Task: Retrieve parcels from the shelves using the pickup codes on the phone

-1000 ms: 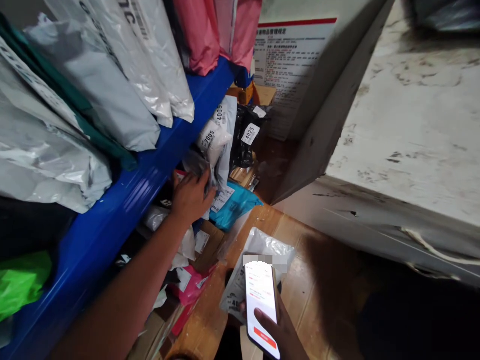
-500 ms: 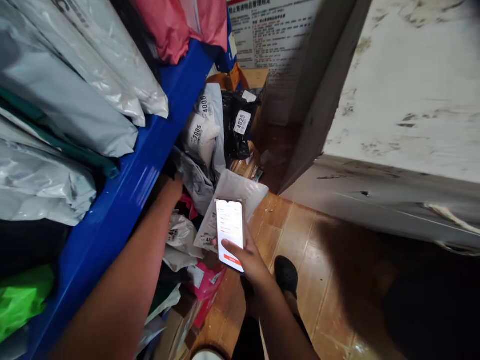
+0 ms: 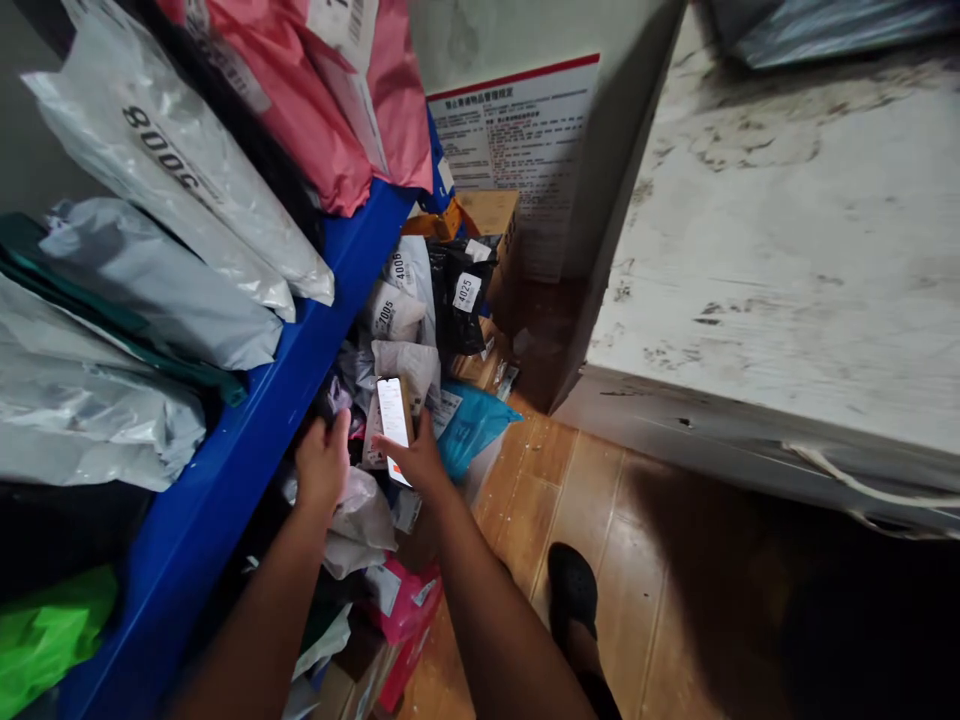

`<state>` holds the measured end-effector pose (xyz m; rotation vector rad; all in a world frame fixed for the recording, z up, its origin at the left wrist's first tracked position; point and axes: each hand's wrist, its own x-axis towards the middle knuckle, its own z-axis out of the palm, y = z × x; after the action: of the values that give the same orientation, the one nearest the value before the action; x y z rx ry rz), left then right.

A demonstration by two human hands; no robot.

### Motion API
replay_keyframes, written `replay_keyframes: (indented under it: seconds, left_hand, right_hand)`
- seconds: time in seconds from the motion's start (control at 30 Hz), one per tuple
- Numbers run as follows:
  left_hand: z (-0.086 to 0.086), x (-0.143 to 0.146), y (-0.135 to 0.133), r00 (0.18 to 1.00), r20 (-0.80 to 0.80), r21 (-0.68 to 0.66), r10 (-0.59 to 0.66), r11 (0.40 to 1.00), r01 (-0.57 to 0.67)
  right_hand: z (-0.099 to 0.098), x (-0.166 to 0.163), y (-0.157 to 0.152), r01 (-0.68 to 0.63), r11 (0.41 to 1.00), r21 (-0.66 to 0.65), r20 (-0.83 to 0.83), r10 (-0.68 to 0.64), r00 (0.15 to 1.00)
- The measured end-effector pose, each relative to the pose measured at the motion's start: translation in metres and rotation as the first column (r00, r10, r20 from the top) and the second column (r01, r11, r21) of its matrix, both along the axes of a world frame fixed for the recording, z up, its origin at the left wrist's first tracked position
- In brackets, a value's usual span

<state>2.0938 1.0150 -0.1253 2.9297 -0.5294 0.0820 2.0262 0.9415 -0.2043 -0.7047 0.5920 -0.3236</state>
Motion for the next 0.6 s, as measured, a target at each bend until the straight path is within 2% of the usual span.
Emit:
replay_keyframes:
  seconds: [0.1,0.17,0.27,0.37,0.43,0.5,0.6]
  left_hand:
    - [0.005,-0.02,0.003,0.989,-0.053,-0.013,-0.138,0.99,0.137]
    - [0.005,-0.036,-0.008,0.977,-0.068,-0.005,-0.203,0.979,0.203]
    - [0.004,-0.062,-0.035,0.954,-0.005,0.023,-0.298,0.954,0.298]
    - [0.008,-0.08,-0.056,0.937,0.047,0.05,-0.346,0.938,0.343]
    - [0.017,-0.088,-0.057,0.937,0.058,0.01,-0.344,0.939,0.344]
    - [0.032,-0.1,-0.047,0.922,0.039,-0.067,-0.385,0.919,0.387]
    - [0.064,-0.129,-0.017,0.821,-0.103,-0.179,-0.562,0.822,0.541]
  right_hand:
    - [-0.006,0.002,-0.005,0.001,0.998,0.062,-0.007,0.0,1.0]
    - [-0.007,-0.008,-0.01,0.019,0.994,0.107,-0.012,-0.018,1.0]
    - [-0.004,-0.042,-0.014,0.093,0.98,0.176,-0.033,-0.088,0.996]
    - [-0.001,-0.086,-0.012,0.151,0.958,0.242,-0.119,-0.125,0.985]
    - [0.001,-0.113,-0.007,0.161,0.945,0.287,-0.196,-0.106,0.975]
    - [0.005,-0.132,-0.002,0.17,0.931,0.324,-0.245,-0.091,0.965]
    - [0.023,-0.151,0.005,0.193,0.915,0.354,-0.255,-0.104,0.961]
